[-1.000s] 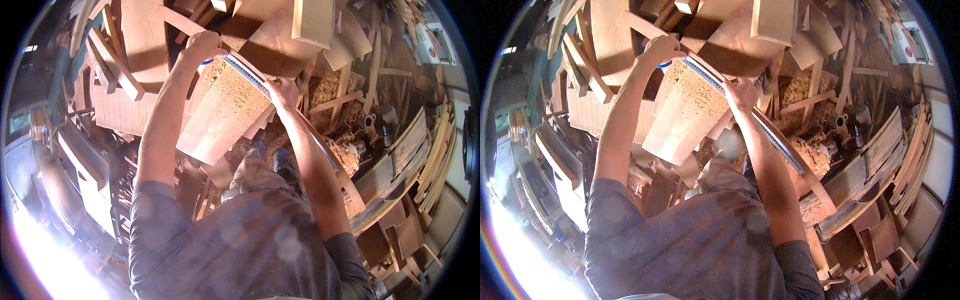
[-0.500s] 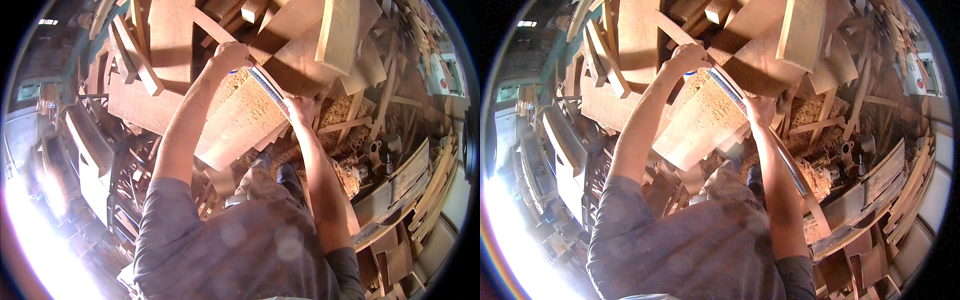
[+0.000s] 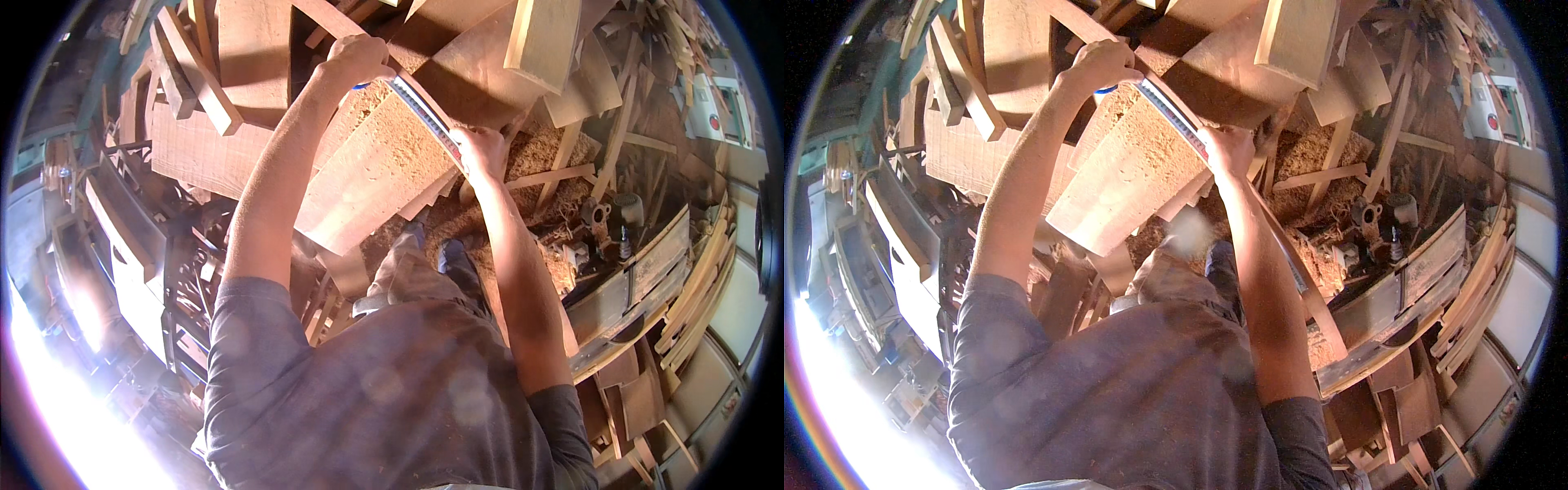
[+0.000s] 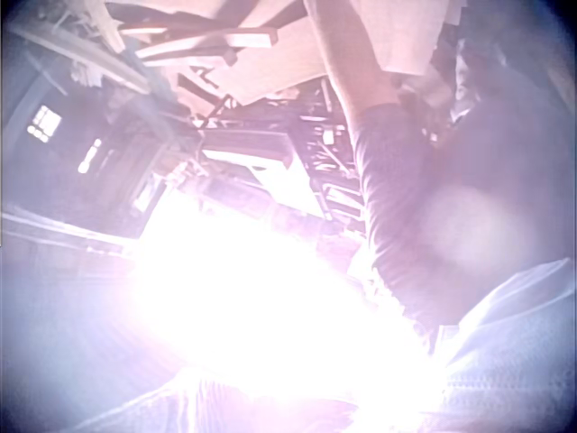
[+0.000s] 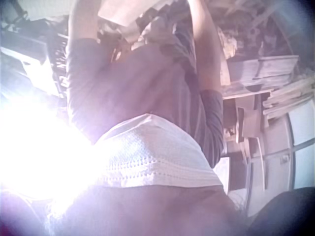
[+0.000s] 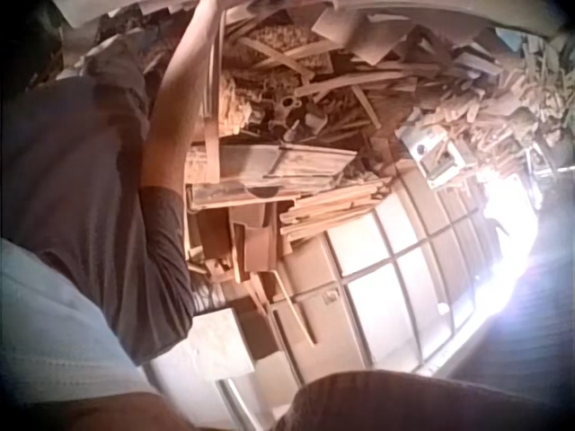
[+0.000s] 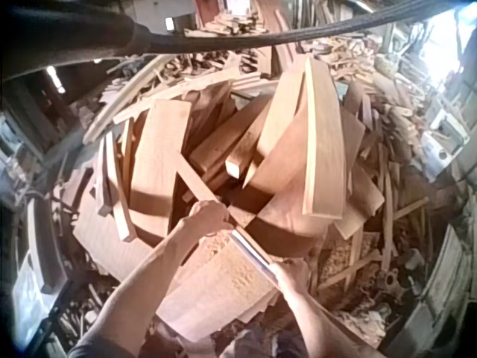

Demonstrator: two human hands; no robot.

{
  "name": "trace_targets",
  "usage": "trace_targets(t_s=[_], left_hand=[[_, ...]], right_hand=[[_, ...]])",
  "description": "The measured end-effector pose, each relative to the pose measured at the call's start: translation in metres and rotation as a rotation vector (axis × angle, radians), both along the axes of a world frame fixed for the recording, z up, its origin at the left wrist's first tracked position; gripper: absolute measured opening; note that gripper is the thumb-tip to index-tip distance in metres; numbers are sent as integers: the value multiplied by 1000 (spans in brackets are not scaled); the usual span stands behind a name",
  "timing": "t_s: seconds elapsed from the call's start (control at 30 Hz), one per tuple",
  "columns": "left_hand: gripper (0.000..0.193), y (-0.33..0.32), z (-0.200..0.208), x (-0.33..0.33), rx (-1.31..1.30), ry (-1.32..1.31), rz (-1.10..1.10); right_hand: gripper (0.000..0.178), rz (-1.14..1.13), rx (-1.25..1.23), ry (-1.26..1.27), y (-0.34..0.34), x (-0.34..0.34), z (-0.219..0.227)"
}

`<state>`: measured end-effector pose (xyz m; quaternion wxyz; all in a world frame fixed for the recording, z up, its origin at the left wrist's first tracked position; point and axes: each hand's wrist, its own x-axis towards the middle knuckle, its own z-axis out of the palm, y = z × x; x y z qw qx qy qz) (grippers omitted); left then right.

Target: The person selects wooden planks from a pile, measures them with a tape measure, and cuts them on a table saw. The person repeats this process for several pieces, handling each plank individually and placing cut pieces aside.

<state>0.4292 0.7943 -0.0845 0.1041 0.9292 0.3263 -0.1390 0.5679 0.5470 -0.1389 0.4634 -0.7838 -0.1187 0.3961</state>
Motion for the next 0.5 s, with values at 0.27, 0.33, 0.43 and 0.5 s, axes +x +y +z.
trace_targets(t_s=[0.27, 0.33, 0.43, 0.5], left_hand=[[38, -2, -1, -4, -7, -30, 6], [38, -4, -1, -7, -39, -32, 18], [37, -18, 10, -14, -187, 9, -275], [41, -48, 17, -14, -220, 158, -397]], right_hand=[[19, -25, -8, -7, 2, -5, 10], [19, -30, -17, 14, 4, -7, 13], [22, -33, -48, 90, 7, 3, 7], [24, -25, -59, 160, 8, 7, 9]])
